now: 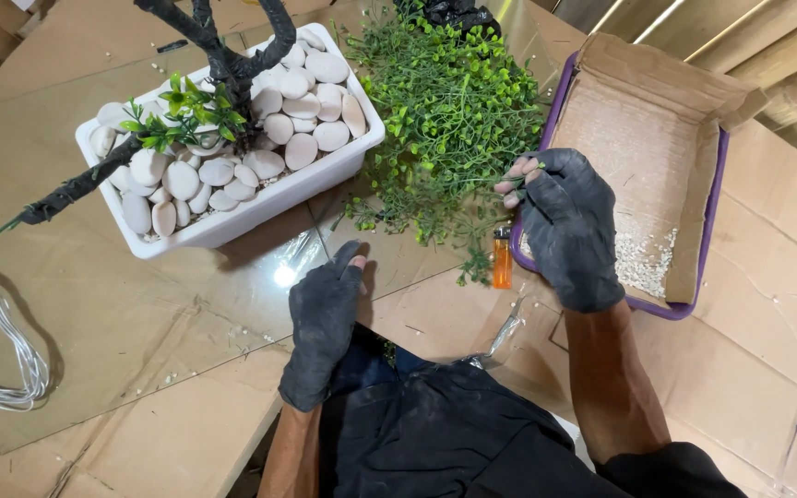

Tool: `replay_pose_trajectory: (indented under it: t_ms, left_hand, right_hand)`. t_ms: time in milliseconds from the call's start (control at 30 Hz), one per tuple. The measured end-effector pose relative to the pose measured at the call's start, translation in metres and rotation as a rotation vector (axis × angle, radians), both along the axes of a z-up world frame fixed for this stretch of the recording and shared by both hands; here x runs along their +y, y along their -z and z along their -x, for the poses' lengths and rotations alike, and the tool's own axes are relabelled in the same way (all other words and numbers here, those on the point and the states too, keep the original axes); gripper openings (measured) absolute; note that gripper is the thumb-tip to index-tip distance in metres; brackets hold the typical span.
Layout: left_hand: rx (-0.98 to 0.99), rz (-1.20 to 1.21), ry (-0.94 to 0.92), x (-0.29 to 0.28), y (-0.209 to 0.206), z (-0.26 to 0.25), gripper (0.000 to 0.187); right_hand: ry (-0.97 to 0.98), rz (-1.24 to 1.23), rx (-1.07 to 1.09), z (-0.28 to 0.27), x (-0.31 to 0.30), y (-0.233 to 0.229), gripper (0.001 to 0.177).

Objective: The person arranges small artificial green plants into a white rectangular planter filled with white pebbles. They pick up individual plant sprigs, insert them into the pebbles around a central black branch structure, and adjust their positions by hand.

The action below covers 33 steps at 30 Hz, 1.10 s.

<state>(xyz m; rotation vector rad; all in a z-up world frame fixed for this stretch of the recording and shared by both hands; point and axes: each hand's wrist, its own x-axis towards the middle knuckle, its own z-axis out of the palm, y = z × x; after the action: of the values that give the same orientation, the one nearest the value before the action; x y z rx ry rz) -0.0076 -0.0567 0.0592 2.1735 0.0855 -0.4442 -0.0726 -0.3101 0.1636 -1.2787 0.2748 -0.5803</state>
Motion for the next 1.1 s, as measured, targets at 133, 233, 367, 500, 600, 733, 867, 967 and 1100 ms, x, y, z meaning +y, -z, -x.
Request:
replay_pose_trajectory:
  t_ms: [133, 233, 367, 500, 600, 733, 867, 967, 1100]
  left_hand:
    - [0.009, 0.073, 0.128, -0.013, 0.024, 0.008, 0.038]
    - [-0.036, 0.092, 0.174, -0.024, 0.000, 0.019, 0.042]
    - [-0.113, 0.122, 0.245, -0.032, -0.015, 0.024, 0.050]
    - [-0.435, -0.206, 0.651, -0.046, -0.023, 0.033, 0.043]
    - [-0.461, -0.247, 0.862, -0.068, -0.037, 0.043, 0.048]
    - [-0.458, -0.279, 0.872, -0.096, -0.025, 0.059, 0.062]
    - [-0.595, -0.180, 0.741, -0.110, -0.001, 0.062, 0.030]
    - [-0.284, -0.020, 0.579, -0.117, 0.027, 0.061, 0.041]
    - [-0.487, 0.219, 0.450, -0.104, 0.072, 0.064, 0.030]
  right_hand:
    - [0.001, -0.082, -0.017, -0.008, 0.007, 0.004, 0.009]
    - [-0.009, -0.054, 0.030, -0.012, 0.004, 0.005, 0.011]
    - [-0.016, 0.018, 0.019, -0.021, 0.017, -0.014, 0.014]
    - [0.042, 0.604, 0.232, -0.032, 0.001, -0.010, 0.034]
    - [0.077, 1.009, 0.435, -0.029, 0.004, -0.024, 0.043]
    - [0.041, 1.023, 0.439, -0.006, 0.000, 0.004, 0.030]
    - [0.023, 0.982, 0.522, 0.009, 0.006, 0.009, 0.029]
    - [0.004, 0.965, 0.564, 0.016, 0.010, 0.010, 0.024]
    - [0.056, 0.952, 0.537, 0.022, 0.024, 0.008, 0.024]
